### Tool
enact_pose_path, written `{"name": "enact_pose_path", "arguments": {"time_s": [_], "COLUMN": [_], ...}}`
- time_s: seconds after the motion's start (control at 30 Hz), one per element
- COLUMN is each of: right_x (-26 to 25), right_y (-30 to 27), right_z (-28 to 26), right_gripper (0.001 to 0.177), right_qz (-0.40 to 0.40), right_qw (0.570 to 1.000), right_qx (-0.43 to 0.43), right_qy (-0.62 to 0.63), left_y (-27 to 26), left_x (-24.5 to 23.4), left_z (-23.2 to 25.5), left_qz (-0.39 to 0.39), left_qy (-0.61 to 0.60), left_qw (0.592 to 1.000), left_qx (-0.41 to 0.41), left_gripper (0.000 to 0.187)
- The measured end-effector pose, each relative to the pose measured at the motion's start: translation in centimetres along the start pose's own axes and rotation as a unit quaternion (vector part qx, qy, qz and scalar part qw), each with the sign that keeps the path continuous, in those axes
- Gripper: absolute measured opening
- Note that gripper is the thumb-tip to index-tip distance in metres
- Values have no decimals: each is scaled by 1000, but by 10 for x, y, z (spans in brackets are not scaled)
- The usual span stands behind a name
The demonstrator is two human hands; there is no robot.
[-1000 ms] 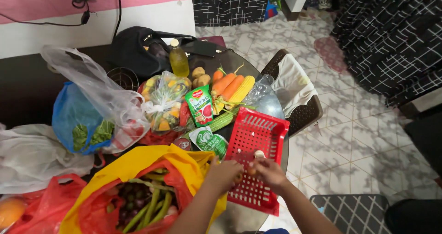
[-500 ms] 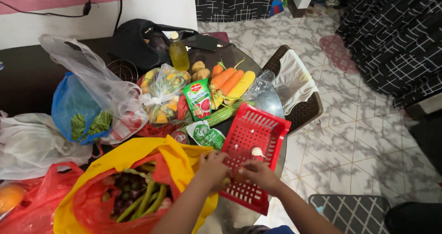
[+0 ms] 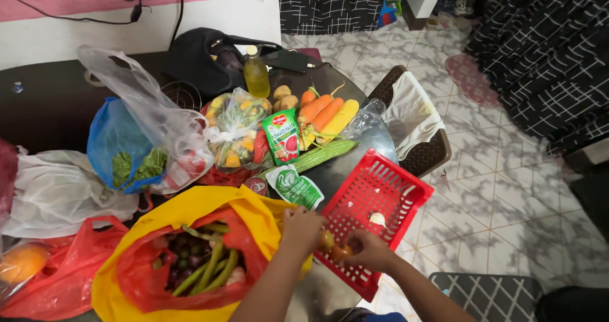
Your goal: Sort and organize various fresh vegetables and fruits from grocery bags into a red plastic basket and a yellow reusable bag.
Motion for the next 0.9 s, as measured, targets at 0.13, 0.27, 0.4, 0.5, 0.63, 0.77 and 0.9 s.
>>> {"name": "enact_pose_path", "arguments": {"time_s": [0.13,0.27,0.4,0.5,0.63,0.77,0.9], "right_x": [5,7,6,5,-5,-17,-22], "right_y": [11,7,-2,4,12,26,19], "right_z": [7,-4,-20,-25,-19,-27,-95], "right_gripper": [51,51,61,69,70,66,56], "right_qz": [7,21,40,10,-14,7,49], "right_qw": [996,996,999,999,999,997,987], "right_qx": [-5,0,-1,7,3,-16,-66], "right_qy": [92,88,-4,-41,-31,74,140], "left_y": [12,17,30,7,-14,-40,-59], "left_x": [-17,-4,1,-57,-94,-104,-115], "left_z": [-12,-24,-15,-24,-44,-76,-102], "left_qz": [57,-43,35,94,174,133,159], "left_qy": [-50,-205,-309,-289,-370,-423,-444], "left_qw": [996,975,950,953,912,896,881], "left_qx": [-43,-77,33,-12,24,-37,-20], "left_gripper": [29,32,25,23,20,24,21]}}
Point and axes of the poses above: each hand's wrist, its own y-axis towards the middle knuckle, its own x-axis out of the palm, z = x × y, the point moved 10 cm from there along y, towards the middle knuckle, and after that the axes turned 9 degrees about y, right-handed, at the moved point
